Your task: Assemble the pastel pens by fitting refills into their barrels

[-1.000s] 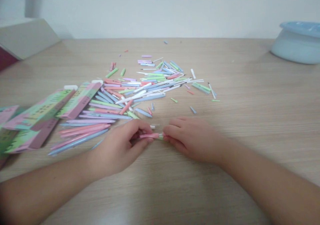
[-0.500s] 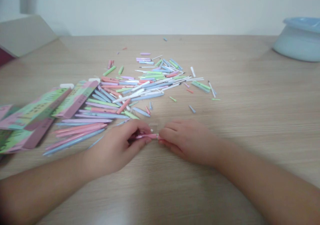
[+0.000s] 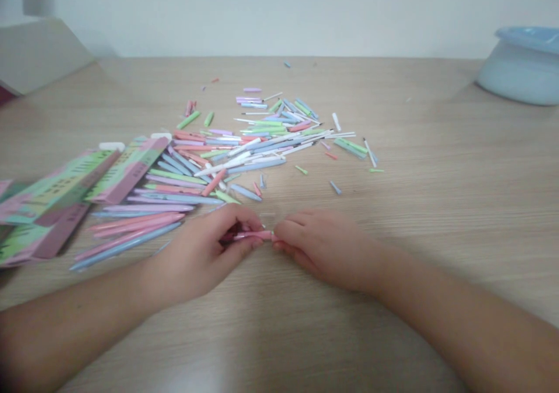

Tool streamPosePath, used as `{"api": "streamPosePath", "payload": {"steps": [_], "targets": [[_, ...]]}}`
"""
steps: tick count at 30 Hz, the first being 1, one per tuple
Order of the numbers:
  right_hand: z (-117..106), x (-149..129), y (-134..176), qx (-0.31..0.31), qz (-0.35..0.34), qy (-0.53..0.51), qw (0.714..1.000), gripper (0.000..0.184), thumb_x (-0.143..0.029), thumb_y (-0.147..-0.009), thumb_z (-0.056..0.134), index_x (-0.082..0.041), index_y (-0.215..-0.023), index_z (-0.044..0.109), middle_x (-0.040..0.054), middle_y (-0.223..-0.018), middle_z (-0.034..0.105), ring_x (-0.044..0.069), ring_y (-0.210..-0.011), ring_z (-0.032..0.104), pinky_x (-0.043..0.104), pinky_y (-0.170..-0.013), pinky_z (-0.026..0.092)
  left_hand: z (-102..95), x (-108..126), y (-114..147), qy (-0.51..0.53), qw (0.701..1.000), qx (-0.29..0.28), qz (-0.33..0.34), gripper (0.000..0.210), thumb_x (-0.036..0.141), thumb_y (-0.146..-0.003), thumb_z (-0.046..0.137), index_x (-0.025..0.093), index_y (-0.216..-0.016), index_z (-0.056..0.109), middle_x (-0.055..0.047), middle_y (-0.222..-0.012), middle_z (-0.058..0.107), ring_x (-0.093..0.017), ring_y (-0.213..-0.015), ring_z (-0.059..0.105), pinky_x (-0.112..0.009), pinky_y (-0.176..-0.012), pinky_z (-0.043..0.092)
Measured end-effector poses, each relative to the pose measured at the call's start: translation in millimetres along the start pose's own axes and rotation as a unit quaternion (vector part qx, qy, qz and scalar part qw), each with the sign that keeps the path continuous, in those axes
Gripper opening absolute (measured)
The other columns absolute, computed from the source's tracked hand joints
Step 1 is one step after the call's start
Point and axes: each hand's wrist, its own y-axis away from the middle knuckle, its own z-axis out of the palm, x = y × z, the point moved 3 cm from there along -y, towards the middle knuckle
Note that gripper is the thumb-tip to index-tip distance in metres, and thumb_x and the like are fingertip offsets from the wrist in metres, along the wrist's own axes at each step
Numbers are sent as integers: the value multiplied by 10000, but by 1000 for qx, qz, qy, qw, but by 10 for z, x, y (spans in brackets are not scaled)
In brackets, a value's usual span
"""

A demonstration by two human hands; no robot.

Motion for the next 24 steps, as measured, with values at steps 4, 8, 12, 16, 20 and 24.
{"api": "streamPosePath", "payload": {"steps": [4,8,12,16,20,24], "targets": [[-7,-13,2,-1,7,0,1000,162,-218,-1020,561,-223,-873,628,25,-853,710,195,-751,653,327,-662,438,1,9,-4,-6,1000,-8,17,124,338,-1011,586,232,-1031,646,18,-863,675,-129,-765,608,-260,-738,467],[-23,-36,4,-9,16,1,1000,158,-204,-1015,565,-213,-876,639,30,-854,713,198,-755,657,331,-662,436,2,12,-7,-4,1000,-11,21,100,315,-1005,593,240,-1047,645,28,-875,674,-120,-763,600,-250,-748,471],[-20,-47,5,-4,18,4,1000,141,-196,-1010,573,-212,-894,651,31,-867,719,198,-772,666,330,-679,445,3,15,-7,-3,1000,-12,20,108,320,-1004,594,238,-1054,642,22,-880,679,-126,-767,607,-259,-760,480],[-18,-53,1,-5,15,10,1000,151,-207,-1012,573,-224,-877,638,29,-866,728,201,-756,672,329,-660,441,3,18,-6,-2,1000,-11,22,107,322,-1004,592,237,-1040,645,12,-879,682,-137,-772,614,-271,-772,489],[-20,-57,1,-2,16,7,1000,150,-198,-1016,569,-219,-887,642,34,-873,730,202,-764,677,329,-661,449,1,22,-9,-7,1000,-12,28,91,297,-998,595,240,-1047,647,14,-890,686,-134,-777,616,-268,-780,493],[-2,-41,4,2,17,-1,1000,149,-220,-1022,566,-219,-896,646,36,-878,730,204,-771,677,330,-660,446,2,22,-11,-12,1000,-7,23,104,316,-1002,596,234,-1036,650,9,-882,691,-137,-769,620,-273,-773,496]]}}
